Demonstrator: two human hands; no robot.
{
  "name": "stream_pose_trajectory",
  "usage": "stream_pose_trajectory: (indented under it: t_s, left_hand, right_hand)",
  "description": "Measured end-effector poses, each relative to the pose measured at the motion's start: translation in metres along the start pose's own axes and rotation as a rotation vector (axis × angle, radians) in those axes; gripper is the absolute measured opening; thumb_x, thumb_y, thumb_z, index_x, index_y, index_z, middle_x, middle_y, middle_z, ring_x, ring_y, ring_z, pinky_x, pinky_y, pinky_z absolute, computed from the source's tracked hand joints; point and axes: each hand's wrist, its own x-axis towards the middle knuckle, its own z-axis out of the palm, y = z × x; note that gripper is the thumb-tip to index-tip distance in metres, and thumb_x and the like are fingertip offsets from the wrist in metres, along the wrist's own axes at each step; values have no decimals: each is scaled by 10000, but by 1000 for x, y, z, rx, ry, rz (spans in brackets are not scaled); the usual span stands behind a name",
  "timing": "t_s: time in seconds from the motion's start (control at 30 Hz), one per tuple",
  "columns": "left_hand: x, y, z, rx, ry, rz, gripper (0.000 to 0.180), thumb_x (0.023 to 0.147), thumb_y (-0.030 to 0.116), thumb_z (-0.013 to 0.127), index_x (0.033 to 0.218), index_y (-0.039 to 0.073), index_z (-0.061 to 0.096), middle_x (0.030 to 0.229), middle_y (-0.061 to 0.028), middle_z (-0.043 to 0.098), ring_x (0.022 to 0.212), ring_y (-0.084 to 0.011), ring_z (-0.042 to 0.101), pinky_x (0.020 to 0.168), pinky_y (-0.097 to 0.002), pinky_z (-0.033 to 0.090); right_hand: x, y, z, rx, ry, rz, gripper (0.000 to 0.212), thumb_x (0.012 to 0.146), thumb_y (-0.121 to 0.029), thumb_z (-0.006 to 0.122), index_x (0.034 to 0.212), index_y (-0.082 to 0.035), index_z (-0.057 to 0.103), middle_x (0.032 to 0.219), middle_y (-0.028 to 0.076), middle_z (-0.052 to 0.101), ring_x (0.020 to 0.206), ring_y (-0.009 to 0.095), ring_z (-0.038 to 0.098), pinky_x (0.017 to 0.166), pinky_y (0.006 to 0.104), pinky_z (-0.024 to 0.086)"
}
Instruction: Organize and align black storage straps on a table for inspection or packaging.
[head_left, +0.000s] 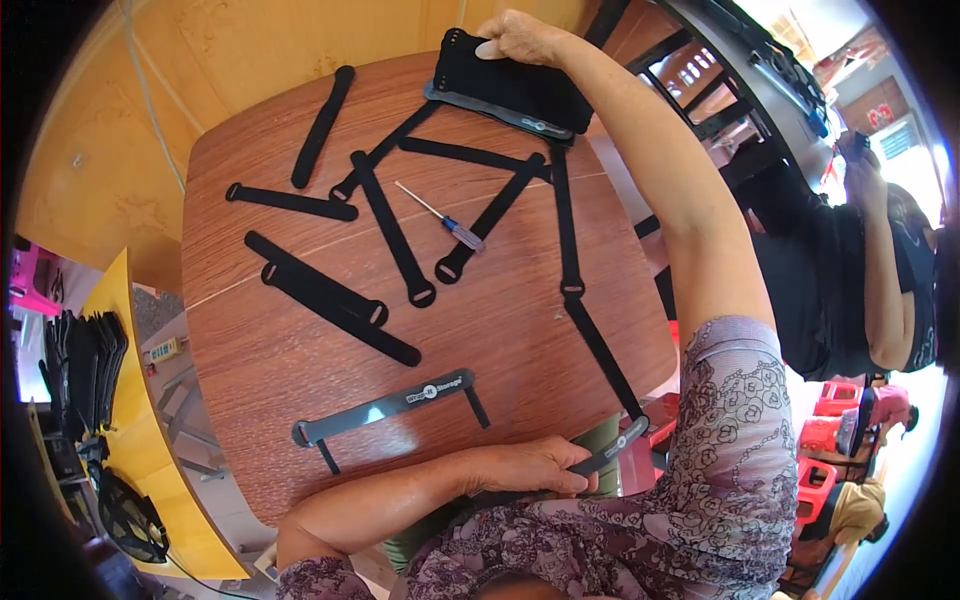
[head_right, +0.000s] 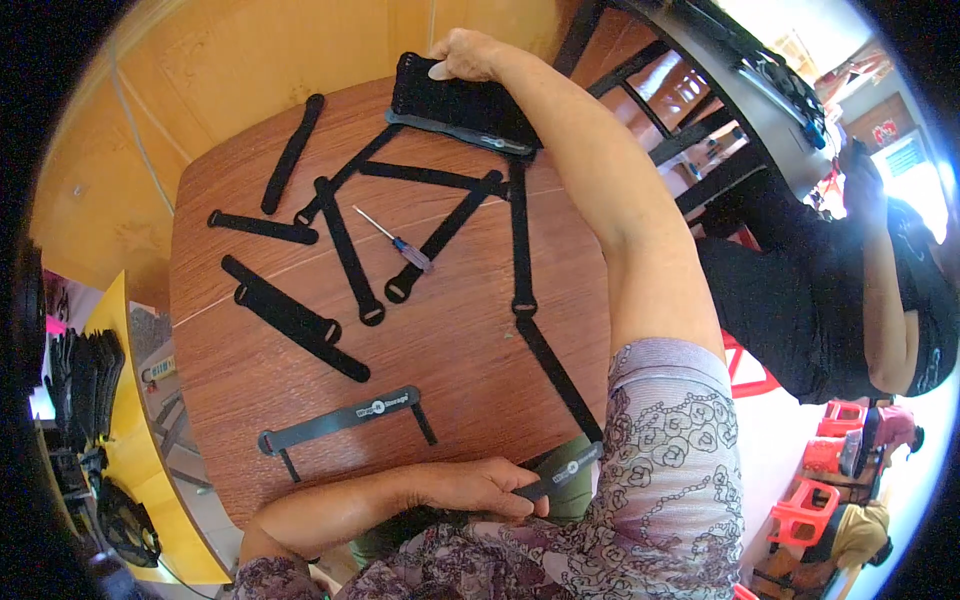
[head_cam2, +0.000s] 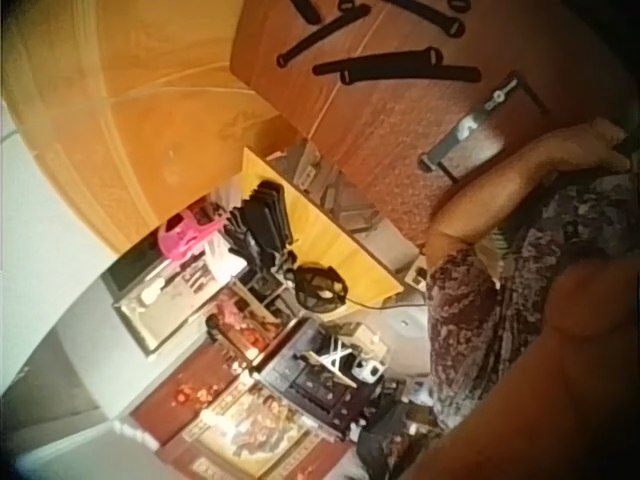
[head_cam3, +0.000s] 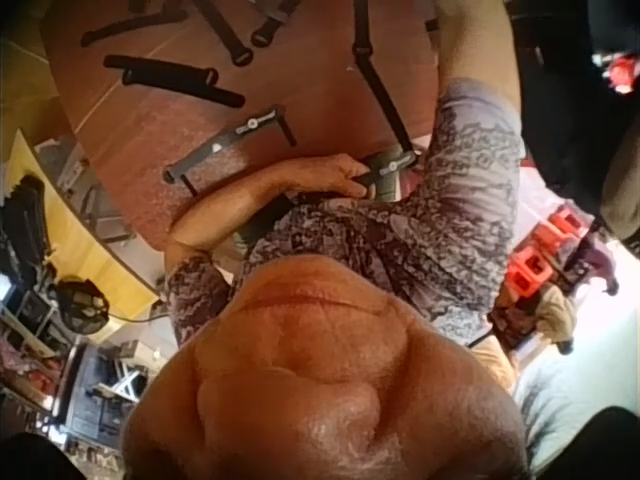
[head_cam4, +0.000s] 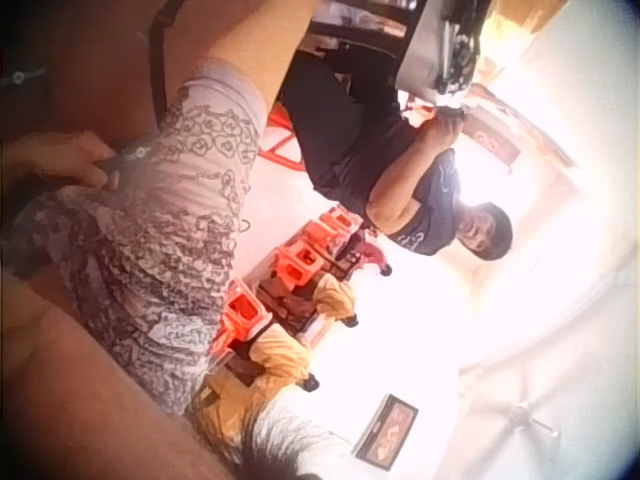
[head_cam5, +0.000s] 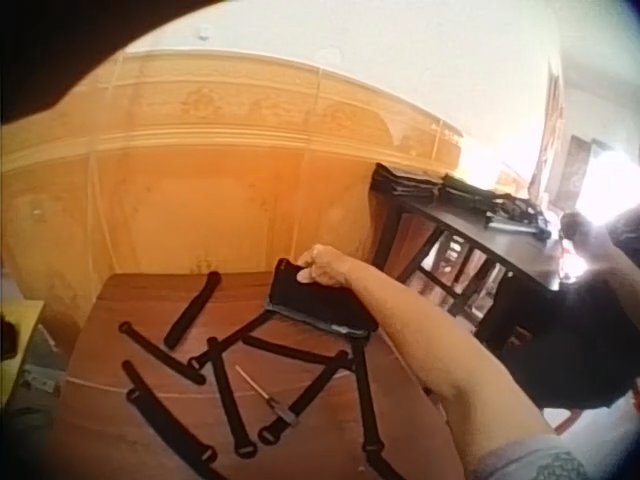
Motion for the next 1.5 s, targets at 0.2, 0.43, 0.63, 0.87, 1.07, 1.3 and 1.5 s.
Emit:
stream_pose_trajectory:
  t_s: [0.2,0.43,0.63,0.87,1.07,1.3,1.5]
  left_hand:
    - [-2,11,3,72,6,17,259,871,235,530,1019,23,548,761,25,504,695,-52,455,613,-213,382]
    - [5,-6,-3,144,26,56,265,876,235,538,1019,14,561,817,10,546,763,-74,490,677,-227,407]
    - [3,-3,-3,136,47,12,240,874,214,534,1006,17,567,814,2,561,769,-76,501,665,-236,416]
    - [1,3,0,7,3,-24,207,879,200,523,990,26,534,695,-19,527,517,-56,457,423,-209,355]
    - [1,-1,1,17,13,-18,218,890,206,515,995,16,525,686,-11,525,506,-61,454,425,-209,352]
    - [2,0,-4,56,-15,-41,259,897,224,514,1040,10,538,744,3,529,642,-58,474,556,-213,390]
    - [4,1,-4,126,-3,38,281,906,253,508,1058,21,551,851,10,522,791,-63,452,702,-209,384]
  right_hand:
    - [5,-8,4,-237,117,-26,318,742,-256,668,1048,-169,658,888,149,662,888,296,627,788,402,490]
    - [-41,-61,22,-707,549,-390,138,827,-162,567,774,-41,606,694,185,610,647,328,602,534,410,455]
    - [-100,-104,52,-850,593,-721,230,759,-151,559,980,-90,546,759,67,514,761,216,554,607,324,497]
    - [-100,-68,57,-925,556,-566,247,761,-151,555,996,-81,532,762,55,506,786,209,534,649,325,484]
    - [-89,-23,41,-836,611,-422,322,707,-82,579,1026,-130,585,794,74,552,786,239,553,657,346,492]
    - [-41,-15,22,-442,499,19,216,781,-179,599,983,-160,674,850,175,646,859,350,611,750,447,490]
    - [5,11,29,-84,274,7,291,753,-199,626,1036,-147,665,984,157,647,936,333,606,842,399,467]
